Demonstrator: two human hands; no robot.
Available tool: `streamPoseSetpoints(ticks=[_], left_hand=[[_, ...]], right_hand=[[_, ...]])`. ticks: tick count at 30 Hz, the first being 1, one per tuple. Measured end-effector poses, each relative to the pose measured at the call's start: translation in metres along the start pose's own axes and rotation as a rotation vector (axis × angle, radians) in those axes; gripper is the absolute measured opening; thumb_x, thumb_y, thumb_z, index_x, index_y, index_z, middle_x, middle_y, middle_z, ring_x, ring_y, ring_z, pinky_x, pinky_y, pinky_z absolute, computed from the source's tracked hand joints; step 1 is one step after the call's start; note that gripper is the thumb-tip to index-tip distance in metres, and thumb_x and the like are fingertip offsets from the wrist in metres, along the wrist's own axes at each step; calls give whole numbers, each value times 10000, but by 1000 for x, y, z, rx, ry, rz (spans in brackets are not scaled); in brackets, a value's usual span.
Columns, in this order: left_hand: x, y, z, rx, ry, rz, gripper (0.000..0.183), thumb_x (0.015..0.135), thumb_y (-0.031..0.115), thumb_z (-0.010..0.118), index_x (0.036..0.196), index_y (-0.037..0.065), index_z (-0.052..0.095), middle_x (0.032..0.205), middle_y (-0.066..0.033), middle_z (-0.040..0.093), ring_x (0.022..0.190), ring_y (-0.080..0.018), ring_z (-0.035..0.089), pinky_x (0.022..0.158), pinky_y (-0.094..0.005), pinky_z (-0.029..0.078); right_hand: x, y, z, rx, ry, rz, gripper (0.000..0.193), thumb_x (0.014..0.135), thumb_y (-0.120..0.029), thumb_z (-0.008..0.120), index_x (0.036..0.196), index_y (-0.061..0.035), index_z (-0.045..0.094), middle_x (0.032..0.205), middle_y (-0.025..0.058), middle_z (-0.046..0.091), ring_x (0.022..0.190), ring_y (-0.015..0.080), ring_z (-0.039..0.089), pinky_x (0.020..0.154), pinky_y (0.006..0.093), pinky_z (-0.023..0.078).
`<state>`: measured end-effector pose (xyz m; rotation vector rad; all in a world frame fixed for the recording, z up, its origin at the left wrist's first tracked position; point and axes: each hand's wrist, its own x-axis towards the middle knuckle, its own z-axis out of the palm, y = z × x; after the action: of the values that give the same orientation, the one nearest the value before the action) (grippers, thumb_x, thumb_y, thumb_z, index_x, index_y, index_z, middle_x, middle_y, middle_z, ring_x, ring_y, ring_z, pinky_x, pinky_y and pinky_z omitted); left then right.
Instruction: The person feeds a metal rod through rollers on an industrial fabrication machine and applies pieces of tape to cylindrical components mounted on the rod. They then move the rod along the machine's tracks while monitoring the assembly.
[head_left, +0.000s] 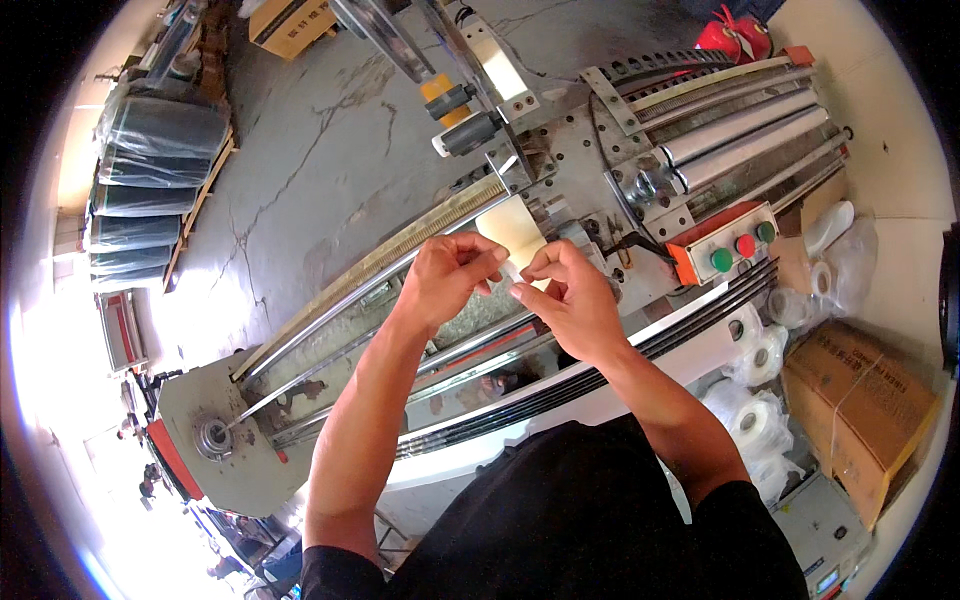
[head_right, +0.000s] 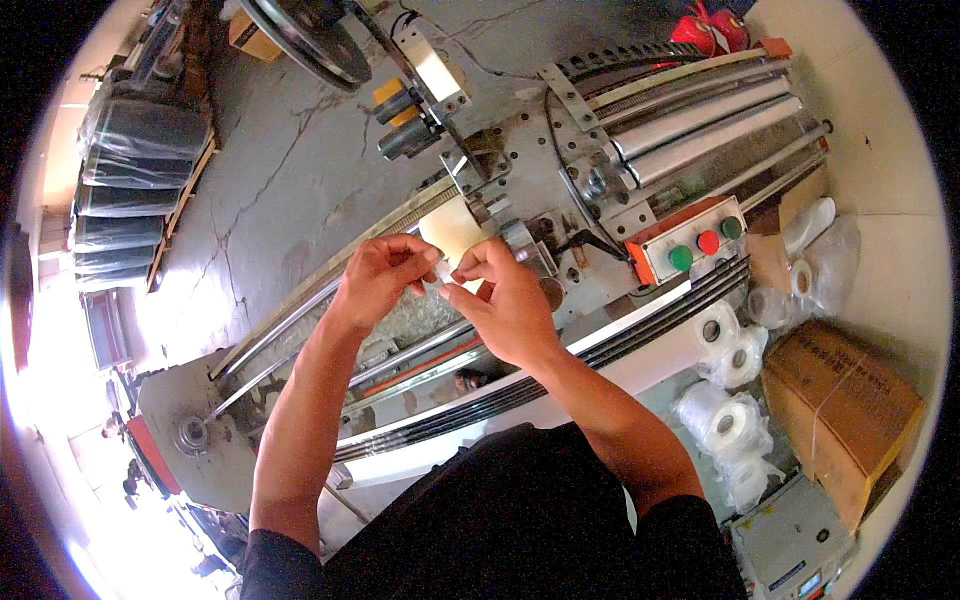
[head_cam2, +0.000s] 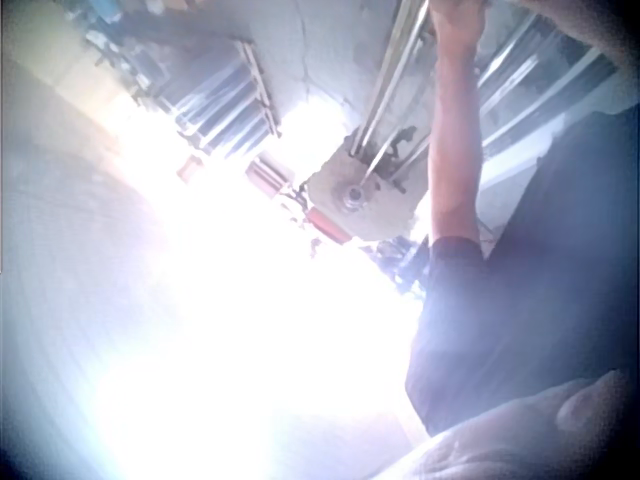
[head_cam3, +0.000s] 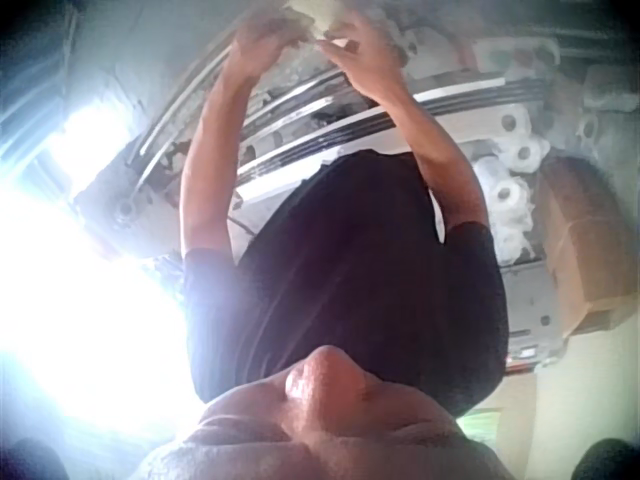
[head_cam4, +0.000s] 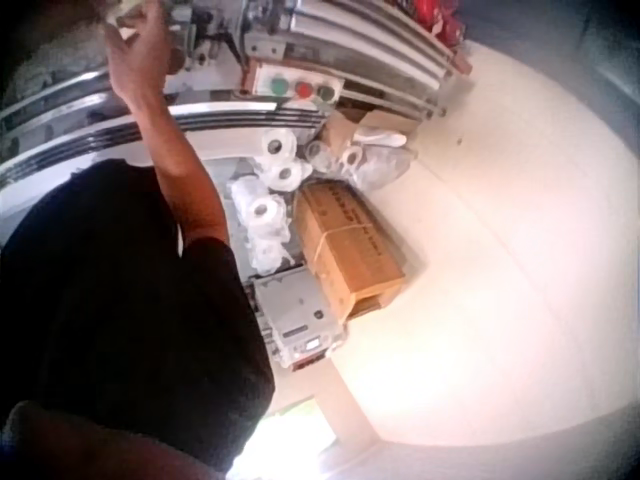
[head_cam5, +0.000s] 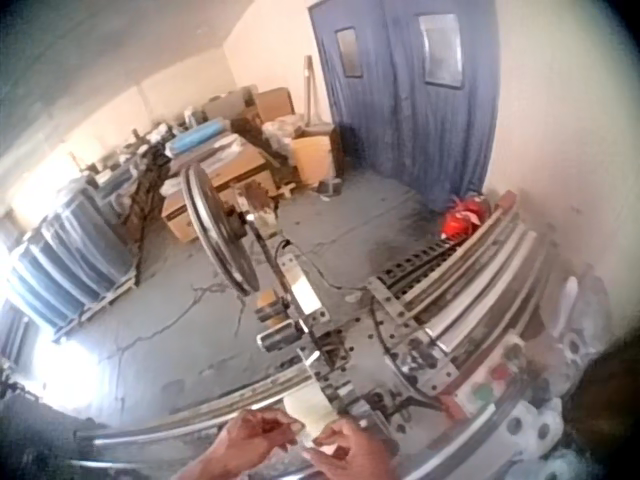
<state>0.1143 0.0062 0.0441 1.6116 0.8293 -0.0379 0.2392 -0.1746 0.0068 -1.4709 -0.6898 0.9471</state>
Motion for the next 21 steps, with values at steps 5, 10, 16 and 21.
streamPoseSetpoints(ticks=[5, 10, 16, 21], left_hand=[[1, -5, 4, -14, 57, 26, 200, 1035, 192, 741, 1012, 3, 803, 854, -35, 752, 740, -115, 672, 704, -293, 563], [-2, -7, 1, 36, 15, -19, 193, 1050, 157, 695, 1012, 0, 800, 876, -53, 764, 756, -132, 691, 731, -298, 577], [-12, -6, 2, -97, 45, 44, 146, 1106, 144, 650, 1112, 1, 619, 924, -84, 722, 848, -156, 713, 731, -323, 582], [-15, -5, 2, -70, 56, 61, 196, 1097, 124, 673, 1079, 23, 506, 907, -97, 704, 869, -181, 735, 719, -338, 595]], right_hand=[[-4, -16, -3, 323, -42, 2, 277, 1016, -146, 797, 1127, -40, 566, 988, 43, 741, 679, 38, 578, 589, 221, 465], [32, -24, -4, 476, -129, 2, 194, 1069, -191, 719, 1138, -68, 586, 1048, 50, 750, 679, 62, 594, 616, 251, 478], [56, -15, -14, 266, -192, 288, 193, 1139, -286, 591, 1131, -93, 589, 1227, 74, 786, 644, 90, 616, 624, 263, 472], [13, -32, -33, 56, -297, 337, 233, 1172, -296, 534, 1162, -75, 608, 1100, 60, 739, 602, 84, 606, 560, 225, 436]])
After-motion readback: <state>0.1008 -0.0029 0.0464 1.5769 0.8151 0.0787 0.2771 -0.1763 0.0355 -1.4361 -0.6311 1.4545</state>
